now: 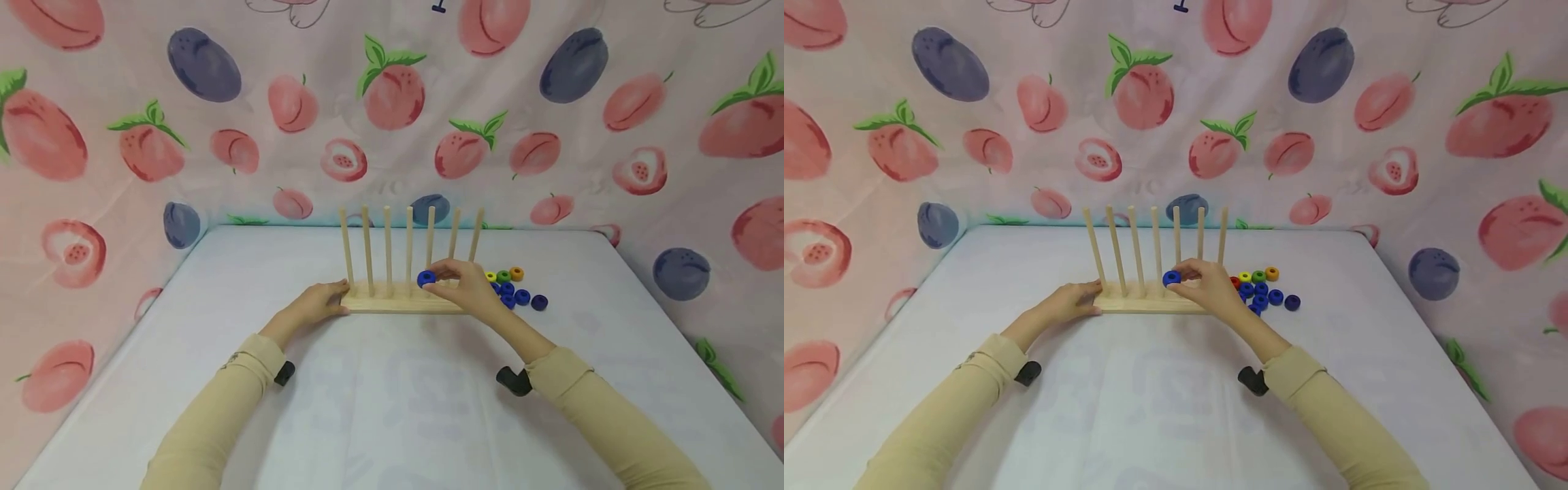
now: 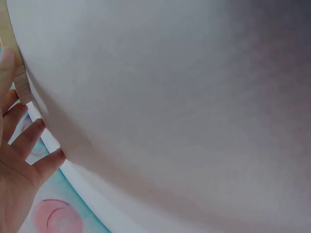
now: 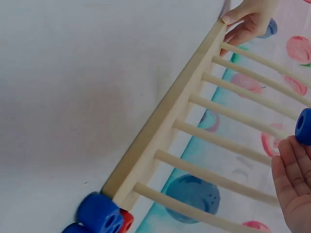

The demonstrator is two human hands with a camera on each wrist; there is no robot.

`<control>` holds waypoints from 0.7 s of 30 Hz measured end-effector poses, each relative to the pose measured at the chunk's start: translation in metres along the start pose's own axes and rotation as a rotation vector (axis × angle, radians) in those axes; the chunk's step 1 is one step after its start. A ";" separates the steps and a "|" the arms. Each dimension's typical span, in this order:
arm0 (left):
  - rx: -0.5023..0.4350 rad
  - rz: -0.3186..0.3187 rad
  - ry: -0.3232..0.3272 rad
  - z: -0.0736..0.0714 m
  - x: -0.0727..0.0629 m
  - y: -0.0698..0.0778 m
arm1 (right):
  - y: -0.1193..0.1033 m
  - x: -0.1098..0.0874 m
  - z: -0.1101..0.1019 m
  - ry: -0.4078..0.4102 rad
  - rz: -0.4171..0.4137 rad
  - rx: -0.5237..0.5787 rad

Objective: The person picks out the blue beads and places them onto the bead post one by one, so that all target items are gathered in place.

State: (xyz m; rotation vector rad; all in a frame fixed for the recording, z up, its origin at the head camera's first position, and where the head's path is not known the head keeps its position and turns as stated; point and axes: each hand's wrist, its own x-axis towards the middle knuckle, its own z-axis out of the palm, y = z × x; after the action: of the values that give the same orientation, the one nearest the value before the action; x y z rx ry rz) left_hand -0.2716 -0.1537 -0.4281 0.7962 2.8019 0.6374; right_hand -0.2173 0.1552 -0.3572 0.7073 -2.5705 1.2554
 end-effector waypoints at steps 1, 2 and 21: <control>0.000 0.000 0.000 0.000 0.001 -0.001 | -0.002 0.002 0.001 0.003 -0.009 -0.002; 0.000 0.000 0.001 0.001 0.001 -0.002 | -0.003 0.004 0.003 0.002 -0.015 0.004; 0.000 -0.017 -0.006 -0.001 0.005 0.001 | -0.038 0.037 0.025 0.018 -0.152 0.075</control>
State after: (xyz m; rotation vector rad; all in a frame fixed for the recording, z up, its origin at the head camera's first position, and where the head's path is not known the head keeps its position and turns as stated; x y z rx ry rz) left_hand -0.2761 -0.1507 -0.4266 0.7715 2.7996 0.6314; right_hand -0.2296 0.1037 -0.3332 0.8836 -2.4144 1.3085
